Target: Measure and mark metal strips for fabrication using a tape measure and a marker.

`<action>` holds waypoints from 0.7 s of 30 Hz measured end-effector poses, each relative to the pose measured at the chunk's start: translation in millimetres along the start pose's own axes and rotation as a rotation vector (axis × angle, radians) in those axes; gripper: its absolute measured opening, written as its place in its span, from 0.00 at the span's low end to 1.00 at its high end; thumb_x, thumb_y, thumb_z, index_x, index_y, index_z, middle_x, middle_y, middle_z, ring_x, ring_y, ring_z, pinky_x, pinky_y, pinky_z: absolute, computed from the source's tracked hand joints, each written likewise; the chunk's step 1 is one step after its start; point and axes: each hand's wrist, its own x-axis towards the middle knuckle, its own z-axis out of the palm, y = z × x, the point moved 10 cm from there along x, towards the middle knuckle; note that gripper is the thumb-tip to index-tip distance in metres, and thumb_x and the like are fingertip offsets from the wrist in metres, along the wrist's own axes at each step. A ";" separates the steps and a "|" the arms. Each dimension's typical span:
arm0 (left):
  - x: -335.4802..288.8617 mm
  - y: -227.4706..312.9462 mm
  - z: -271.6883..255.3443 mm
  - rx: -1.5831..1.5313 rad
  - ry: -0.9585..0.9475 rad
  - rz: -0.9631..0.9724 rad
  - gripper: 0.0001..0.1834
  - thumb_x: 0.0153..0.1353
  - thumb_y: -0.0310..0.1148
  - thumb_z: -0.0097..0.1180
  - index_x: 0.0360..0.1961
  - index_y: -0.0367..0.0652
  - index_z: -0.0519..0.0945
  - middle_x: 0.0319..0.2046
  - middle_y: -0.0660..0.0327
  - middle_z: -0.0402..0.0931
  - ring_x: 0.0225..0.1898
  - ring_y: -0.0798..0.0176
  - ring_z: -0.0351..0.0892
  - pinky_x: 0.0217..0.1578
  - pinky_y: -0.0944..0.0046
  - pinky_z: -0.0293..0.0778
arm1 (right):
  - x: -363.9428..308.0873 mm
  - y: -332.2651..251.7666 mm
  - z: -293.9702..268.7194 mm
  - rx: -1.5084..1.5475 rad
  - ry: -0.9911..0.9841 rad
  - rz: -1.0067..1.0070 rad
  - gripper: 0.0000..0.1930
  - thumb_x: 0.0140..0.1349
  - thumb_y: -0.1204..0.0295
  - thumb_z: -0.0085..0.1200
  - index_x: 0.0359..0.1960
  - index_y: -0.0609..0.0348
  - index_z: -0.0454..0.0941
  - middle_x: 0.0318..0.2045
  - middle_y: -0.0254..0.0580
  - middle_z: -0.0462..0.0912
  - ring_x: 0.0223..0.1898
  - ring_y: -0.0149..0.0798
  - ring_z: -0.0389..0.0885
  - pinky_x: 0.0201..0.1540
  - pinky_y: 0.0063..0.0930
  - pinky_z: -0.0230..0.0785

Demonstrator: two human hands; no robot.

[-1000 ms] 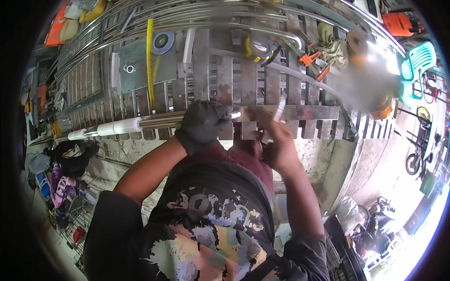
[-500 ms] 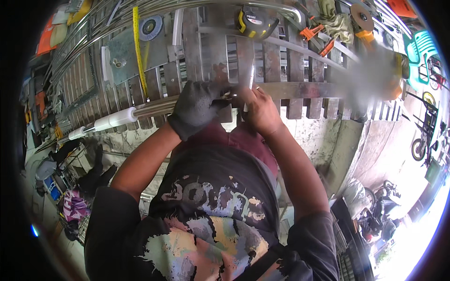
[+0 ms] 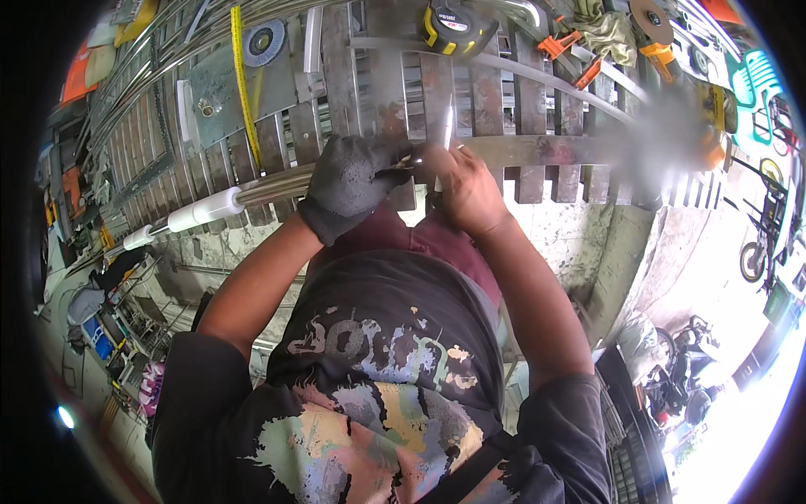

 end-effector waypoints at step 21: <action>-6.5 7.5 -11.7 -0.061 0.217 0.157 0.16 0.66 0.44 0.72 0.52 0.54 0.94 0.37 0.58 0.90 0.38 0.47 0.86 0.46 0.46 0.74 | -25.7 1.1 -92.0 0.135 0.434 -0.002 0.21 0.87 0.56 0.56 0.56 0.66 0.86 0.44 0.48 0.95 0.42 0.40 0.93 0.49 0.37 0.84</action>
